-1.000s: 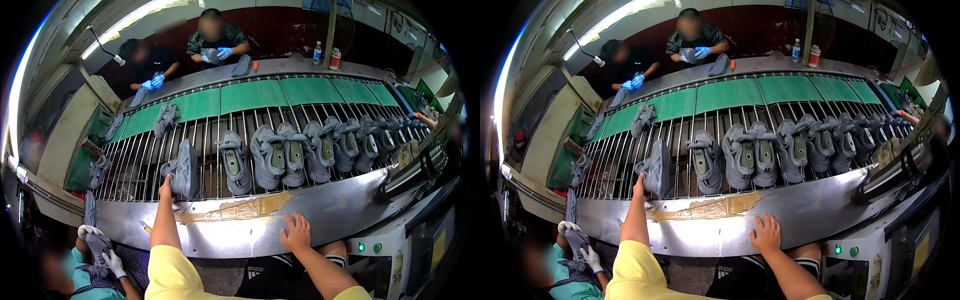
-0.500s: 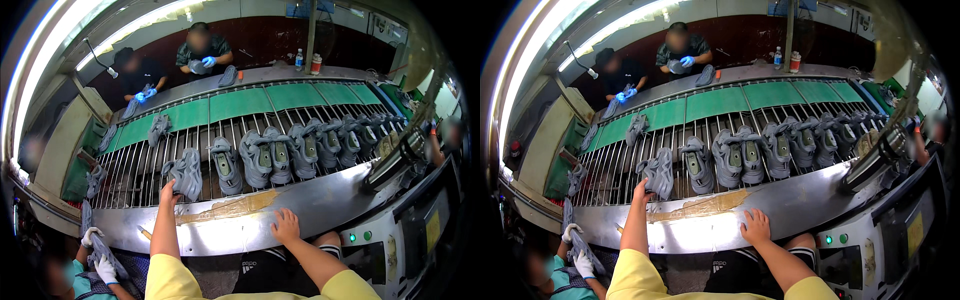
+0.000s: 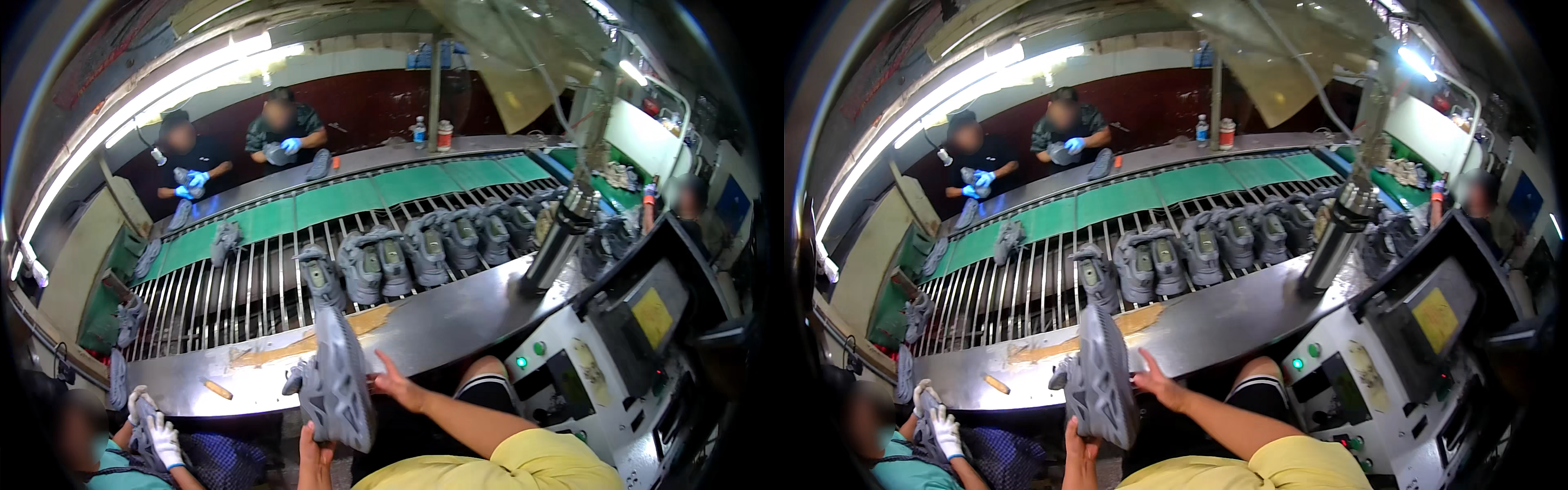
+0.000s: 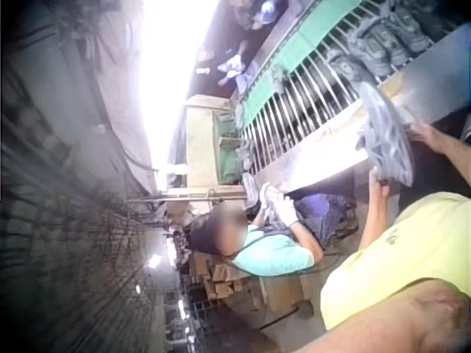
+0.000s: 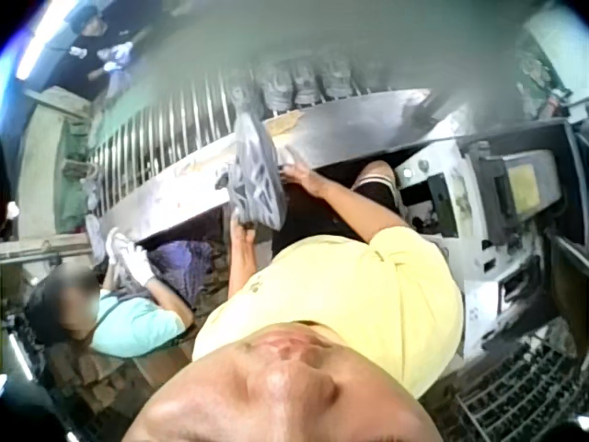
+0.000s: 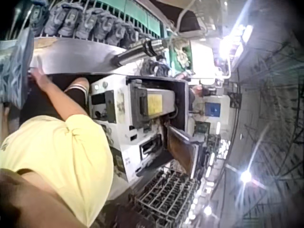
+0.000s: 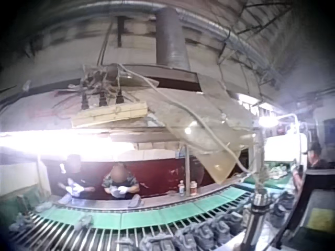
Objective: The person takes grey shoes from a conveyor belt, places them into a lasting machine one by one, and returns them to the belt after the machine process.
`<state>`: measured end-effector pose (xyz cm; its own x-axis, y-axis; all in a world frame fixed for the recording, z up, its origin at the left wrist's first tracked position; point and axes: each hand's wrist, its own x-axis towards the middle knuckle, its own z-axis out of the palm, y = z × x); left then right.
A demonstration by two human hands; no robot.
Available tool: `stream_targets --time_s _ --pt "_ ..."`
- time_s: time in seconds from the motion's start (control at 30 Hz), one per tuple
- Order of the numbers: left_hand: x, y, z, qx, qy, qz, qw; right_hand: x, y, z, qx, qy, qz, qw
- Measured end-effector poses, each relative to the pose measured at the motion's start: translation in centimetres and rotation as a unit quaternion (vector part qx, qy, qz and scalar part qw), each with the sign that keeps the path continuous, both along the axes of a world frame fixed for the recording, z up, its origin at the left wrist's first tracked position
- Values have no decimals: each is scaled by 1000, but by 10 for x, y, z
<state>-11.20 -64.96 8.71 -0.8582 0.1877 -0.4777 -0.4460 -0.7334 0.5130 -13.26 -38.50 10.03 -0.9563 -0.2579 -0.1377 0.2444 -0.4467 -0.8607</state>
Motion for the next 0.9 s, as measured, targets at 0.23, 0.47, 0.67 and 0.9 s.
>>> stream_targets --time_s 0.23,0.47,0.67,0.9 --pt "39 127 77 -70 230 -243 940 138 72 16 -142 2 -286 948" --pt "111 254 120 46 412 -567 712 334 147 83 -317 78 -505 799" --pt "112 315 96 -162 536 -607 564 548 211 99 -161 41 -765 623" --pt "-64 253 -83 -392 409 -145 811 696 361 181 429 -202 -830 293"
